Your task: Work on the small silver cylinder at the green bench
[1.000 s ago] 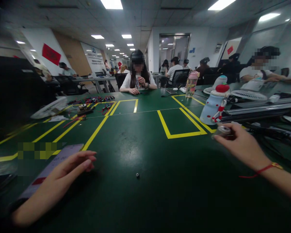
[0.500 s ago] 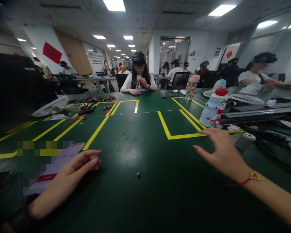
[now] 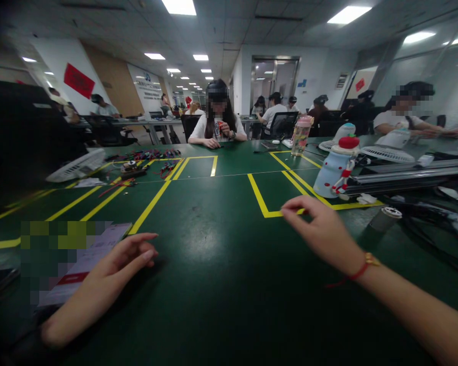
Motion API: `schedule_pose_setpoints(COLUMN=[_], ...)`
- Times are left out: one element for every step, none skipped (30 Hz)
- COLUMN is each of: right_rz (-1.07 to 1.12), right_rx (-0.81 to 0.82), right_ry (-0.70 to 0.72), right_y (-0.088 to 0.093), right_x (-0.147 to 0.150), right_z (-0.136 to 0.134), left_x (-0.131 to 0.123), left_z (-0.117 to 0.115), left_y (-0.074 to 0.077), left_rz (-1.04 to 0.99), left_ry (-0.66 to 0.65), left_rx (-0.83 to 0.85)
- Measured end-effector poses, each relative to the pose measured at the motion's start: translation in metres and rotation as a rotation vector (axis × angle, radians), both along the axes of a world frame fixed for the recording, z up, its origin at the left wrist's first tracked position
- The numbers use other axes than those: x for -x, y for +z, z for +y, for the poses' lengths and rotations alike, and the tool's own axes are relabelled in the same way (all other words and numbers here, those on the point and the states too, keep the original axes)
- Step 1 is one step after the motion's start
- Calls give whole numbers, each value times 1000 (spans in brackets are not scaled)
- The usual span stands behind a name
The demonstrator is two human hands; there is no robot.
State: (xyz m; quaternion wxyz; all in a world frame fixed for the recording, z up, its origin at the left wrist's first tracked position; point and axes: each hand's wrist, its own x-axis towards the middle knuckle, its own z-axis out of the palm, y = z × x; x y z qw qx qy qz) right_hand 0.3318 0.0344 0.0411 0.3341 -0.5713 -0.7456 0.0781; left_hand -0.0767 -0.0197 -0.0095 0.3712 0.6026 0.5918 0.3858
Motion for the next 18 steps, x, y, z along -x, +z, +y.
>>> schedule_pose_setpoints(right_rz=[-20, -55, -115, -153, -174, -179, -163, -145, -136, -137, -147, -160, -175, -185, -187, -187, -187, -186], right_rx=[-58, -101, -96, -64, 8, 106, 210, 307, 382, 426, 437, 438, 434, 429, 430, 433, 429, 422], right_ry=[-195, -373, -515, -639, -726, -782, -807, -807, -793, -778, -770, -772, -783, -802, -822, -838, -855, -867], right_y=[7, 12, 17, 19, 21, 21, 20, 18, 17, 15, 14, 13, 12, 12, 11, 11, 10, 10], right_x=[-30, -60, -90, -118, -142, -163, -180, -192, -200, -205, -208, -209, -209, -209, -209, -210, -212, -214], right_z=[5, 10, 14, 17, 20, 22, 23, 23, 23, 23, 23, 23, 23, 23, 24, 24, 24, 25], left_x=[-1, -1, -1, -1, 0, 1, 2, 3, 4, 5, 6, 7, 8, 9, 9, 9, 9, 9], left_z=[0, 1, 1, 1, 2, 3, 3, 3, 3, 4, 4, 4, 4, 3, 3, 3, 3, 3], left_y=[0, 0, -1, -2, -3, -4, -5, -7, -8, -8, -9, -10, -10, -10, -10, -10, -10, -10], left_rz=[1, 2, 2, 2, 1, 1, 1, 2, 5, 9, 13, 18, 22, 26, 32, 38, 44, 50], left_ry=[5, 10, 12, 13, 12, 8, 6, 5, 7, 13, 19, 24, 24, 21, 19, 17, 15, 13], left_rx=[-2, -4, -2, 0, -1, -4, -8, -9, -6, 1, 8, 15, 19, 20, 18, 14, 11, 8])
